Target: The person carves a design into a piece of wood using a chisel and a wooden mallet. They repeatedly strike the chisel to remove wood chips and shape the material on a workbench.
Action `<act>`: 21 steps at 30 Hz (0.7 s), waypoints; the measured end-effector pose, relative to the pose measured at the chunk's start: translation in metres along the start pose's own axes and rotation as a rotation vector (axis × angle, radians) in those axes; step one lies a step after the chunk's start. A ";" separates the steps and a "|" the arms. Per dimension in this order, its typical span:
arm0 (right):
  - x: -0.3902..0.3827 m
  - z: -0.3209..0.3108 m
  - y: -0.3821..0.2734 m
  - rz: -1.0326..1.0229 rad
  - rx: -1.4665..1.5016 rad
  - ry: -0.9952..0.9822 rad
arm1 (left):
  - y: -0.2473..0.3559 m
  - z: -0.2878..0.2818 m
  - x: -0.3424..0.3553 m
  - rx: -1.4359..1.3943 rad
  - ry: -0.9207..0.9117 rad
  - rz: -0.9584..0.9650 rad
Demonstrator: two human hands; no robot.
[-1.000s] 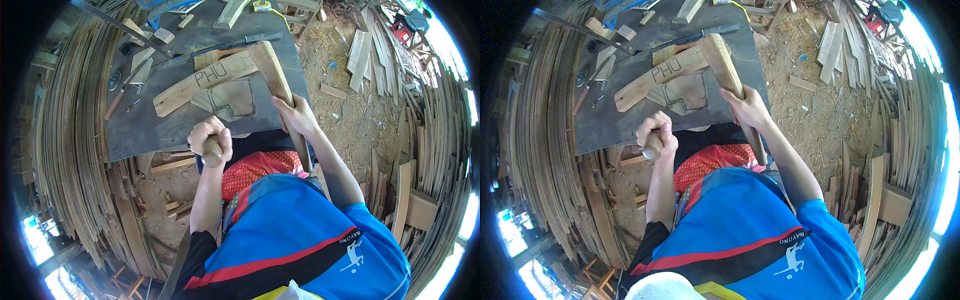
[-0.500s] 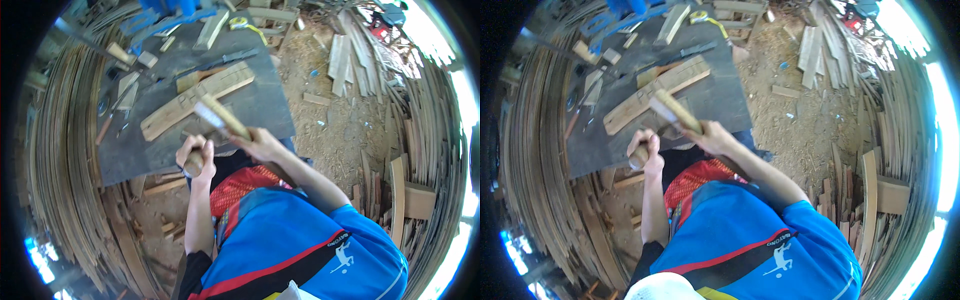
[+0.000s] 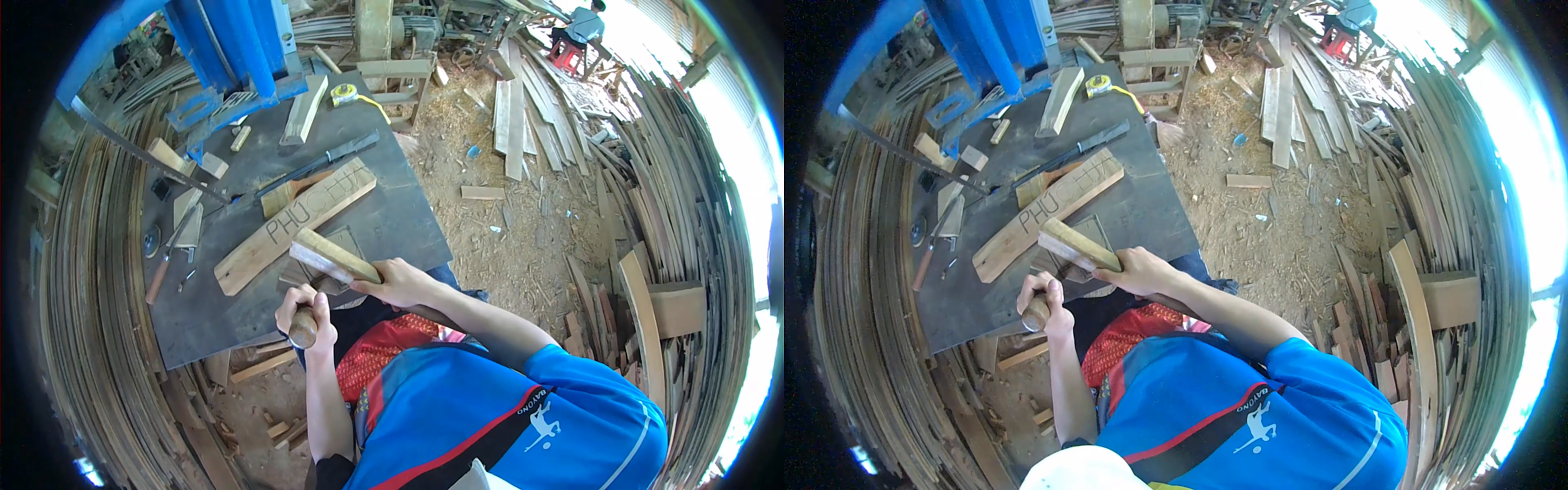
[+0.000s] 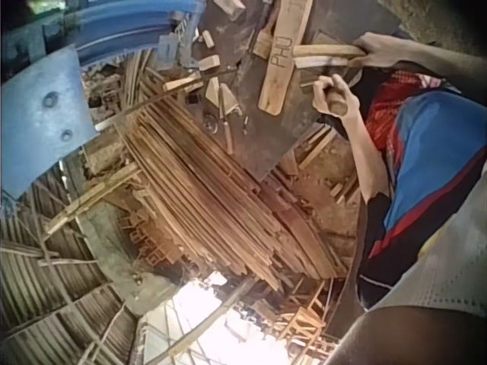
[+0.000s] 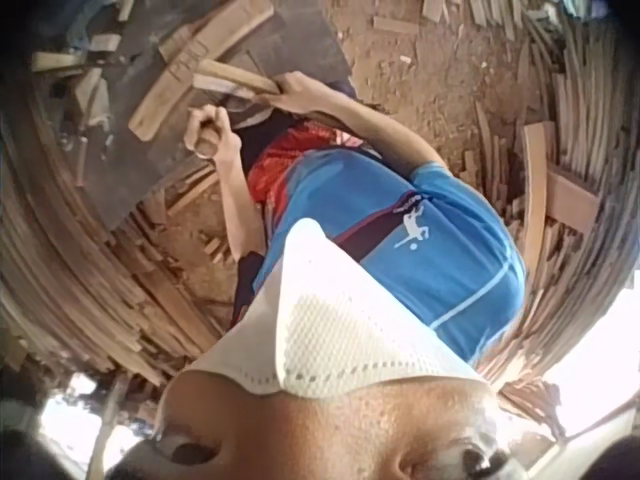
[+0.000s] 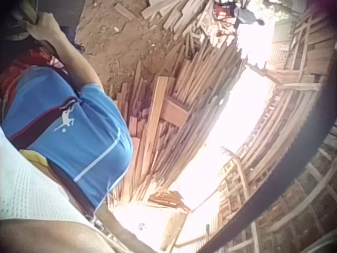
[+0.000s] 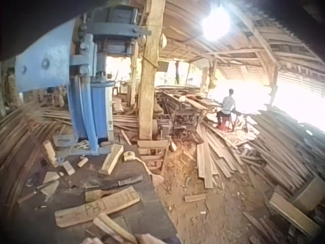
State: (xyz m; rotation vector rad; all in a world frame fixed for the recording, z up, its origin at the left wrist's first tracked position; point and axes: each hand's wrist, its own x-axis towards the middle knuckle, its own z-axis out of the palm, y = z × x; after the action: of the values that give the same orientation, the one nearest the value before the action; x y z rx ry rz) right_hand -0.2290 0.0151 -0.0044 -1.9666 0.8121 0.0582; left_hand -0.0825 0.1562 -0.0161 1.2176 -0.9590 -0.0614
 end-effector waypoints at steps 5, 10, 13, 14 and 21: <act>-0.001 0.000 0.003 -0.015 -0.120 0.012 | 0.003 0.000 0.002 0.004 -0.010 -0.044; -0.008 -0.003 -0.011 -0.004 -0.309 -0.010 | 0.005 0.002 0.001 0.024 0.013 -0.016; -0.011 0.003 -0.010 -0.032 -0.367 0.032 | 0.006 -0.001 0.000 0.020 0.019 -0.085; -0.013 0.004 -0.010 -0.037 -0.374 0.045 | 0.005 0.001 0.000 0.013 0.023 -0.055; -0.014 0.014 -0.001 -0.166 -0.419 0.151 | 0.013 0.006 0.004 0.031 0.037 -0.051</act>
State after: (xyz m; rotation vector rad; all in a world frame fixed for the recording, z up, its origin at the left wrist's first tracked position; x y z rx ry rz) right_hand -0.2351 0.0337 -0.0054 -2.4527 0.7749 -0.0215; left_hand -0.0893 0.1549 -0.0032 1.2680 -0.8994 -0.0644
